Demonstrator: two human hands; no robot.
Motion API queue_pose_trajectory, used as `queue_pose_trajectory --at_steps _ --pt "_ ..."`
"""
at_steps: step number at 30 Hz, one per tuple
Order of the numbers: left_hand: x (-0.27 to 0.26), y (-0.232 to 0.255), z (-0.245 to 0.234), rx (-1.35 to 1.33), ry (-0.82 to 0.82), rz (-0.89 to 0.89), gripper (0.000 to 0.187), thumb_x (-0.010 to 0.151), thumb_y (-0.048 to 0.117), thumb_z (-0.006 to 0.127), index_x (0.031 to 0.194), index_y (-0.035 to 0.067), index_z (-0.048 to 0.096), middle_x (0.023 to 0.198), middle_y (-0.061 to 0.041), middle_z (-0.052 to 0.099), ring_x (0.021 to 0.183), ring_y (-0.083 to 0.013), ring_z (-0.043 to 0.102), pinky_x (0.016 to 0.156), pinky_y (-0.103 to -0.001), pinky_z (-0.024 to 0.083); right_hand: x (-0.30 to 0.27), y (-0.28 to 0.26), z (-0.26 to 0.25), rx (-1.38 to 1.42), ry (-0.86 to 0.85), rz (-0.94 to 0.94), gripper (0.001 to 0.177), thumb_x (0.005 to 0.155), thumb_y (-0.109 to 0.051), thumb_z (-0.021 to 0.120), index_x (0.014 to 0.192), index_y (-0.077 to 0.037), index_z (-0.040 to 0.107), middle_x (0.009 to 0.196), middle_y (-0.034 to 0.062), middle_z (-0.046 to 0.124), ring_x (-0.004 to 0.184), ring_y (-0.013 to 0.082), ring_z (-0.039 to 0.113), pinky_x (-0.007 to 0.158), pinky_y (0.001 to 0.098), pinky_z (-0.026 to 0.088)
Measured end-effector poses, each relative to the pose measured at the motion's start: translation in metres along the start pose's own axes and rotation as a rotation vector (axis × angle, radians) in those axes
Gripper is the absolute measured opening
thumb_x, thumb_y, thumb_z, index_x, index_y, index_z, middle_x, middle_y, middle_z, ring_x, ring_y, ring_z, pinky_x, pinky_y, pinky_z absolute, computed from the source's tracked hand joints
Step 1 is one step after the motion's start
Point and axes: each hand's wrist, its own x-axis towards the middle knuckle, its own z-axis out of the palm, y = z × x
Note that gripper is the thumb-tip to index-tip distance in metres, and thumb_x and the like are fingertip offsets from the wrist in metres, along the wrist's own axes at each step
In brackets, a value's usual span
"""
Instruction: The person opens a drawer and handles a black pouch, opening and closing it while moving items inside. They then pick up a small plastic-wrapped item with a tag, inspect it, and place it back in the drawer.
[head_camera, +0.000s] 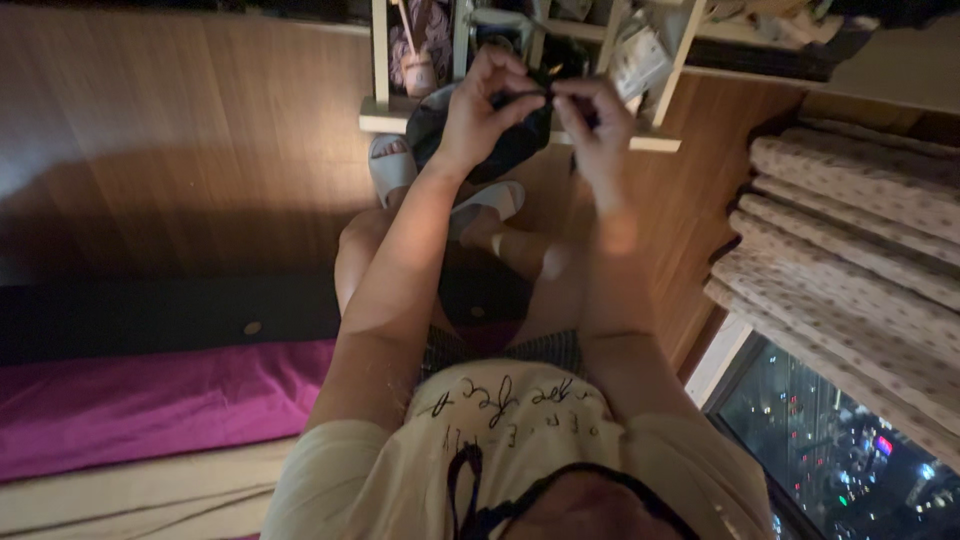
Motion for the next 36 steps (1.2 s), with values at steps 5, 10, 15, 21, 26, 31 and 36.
queue_pose_trajectory --at_steps 5,10,15,21,26,31,36 --pt "0.002 -0.006 0.001 -0.09 0.027 -0.022 0.039 0.094 -0.009 0.077 0.117 0.005 0.049 0.105 -0.007 0.07 0.101 -0.0143 0.07 0.09 -0.028 0.057 0.004 -0.012 0.008 -0.09 0.069 -0.134 0.012 0.098 0.002 0.076 0.109 -0.004 0.074 0.099 0.0071 0.069 0.088 0.0171 0.065 0.08 0.0278 0.053" --pt "0.002 -0.02 0.002 -0.159 0.046 0.037 0.037 0.096 -0.01 0.076 0.113 0.005 0.047 0.104 -0.008 0.069 0.102 -0.0147 0.068 0.097 -0.03 0.055 0.01 -0.014 0.009 -0.113 0.061 -0.158 0.013 0.095 0.002 0.077 0.105 -0.005 0.075 0.098 0.0082 0.07 0.089 0.0179 0.068 0.079 0.0287 0.054" --pt "-0.002 -0.024 0.006 -0.25 0.093 -0.102 0.035 0.097 -0.009 0.075 0.109 0.006 0.045 0.102 -0.007 0.07 0.094 -0.0126 0.065 0.082 -0.028 0.053 0.003 -0.002 0.003 -0.115 0.053 -0.116 0.012 0.097 0.001 0.077 0.107 -0.006 0.075 0.097 0.007 0.069 0.086 0.0159 0.066 0.076 0.0278 0.053" --pt "0.005 -0.01 0.0 -0.136 0.111 -0.011 0.032 0.103 -0.009 0.068 0.122 0.007 0.048 0.108 -0.003 0.056 0.101 -0.0126 0.059 0.092 -0.028 0.049 0.002 0.029 -0.002 0.564 0.155 0.319 0.024 0.107 -0.004 0.059 0.127 -0.005 0.071 0.101 0.0031 0.064 0.066 0.0064 0.045 0.057 0.0218 0.034" --pt "0.009 0.009 -0.005 -0.436 0.149 -0.102 0.031 0.105 -0.006 0.062 0.127 0.009 0.047 0.111 -0.007 0.068 0.103 -0.0159 0.066 0.094 -0.03 0.052 0.005 0.04 -0.012 0.802 0.098 0.206 0.036 0.105 0.003 0.057 0.14 -0.001 0.064 0.127 0.0086 0.068 0.087 0.0095 0.058 0.074 0.0248 0.046" --pt "0.009 -0.001 -0.006 -0.432 0.06 -0.176 0.019 0.105 -0.005 0.06 0.121 0.004 0.06 0.116 -0.009 0.072 0.109 -0.0163 0.069 0.099 -0.029 0.052 0.002 0.042 -0.008 0.807 0.037 0.082 0.04 0.104 0.008 0.064 0.142 -0.003 0.06 0.13 0.0099 0.067 0.102 0.0151 0.067 0.092 0.0313 0.057" --pt "0.0 -0.003 -0.013 -0.114 -0.069 -0.169 0.02 0.101 -0.004 0.061 0.113 0.002 0.075 0.114 -0.009 0.075 0.108 -0.0145 0.068 0.1 -0.029 0.051 -0.004 0.037 -0.009 0.672 0.095 0.262 0.03 0.097 0.005 0.071 0.127 0.002 0.068 0.11 0.0087 0.072 0.096 0.0175 0.071 0.089 0.0304 0.06"
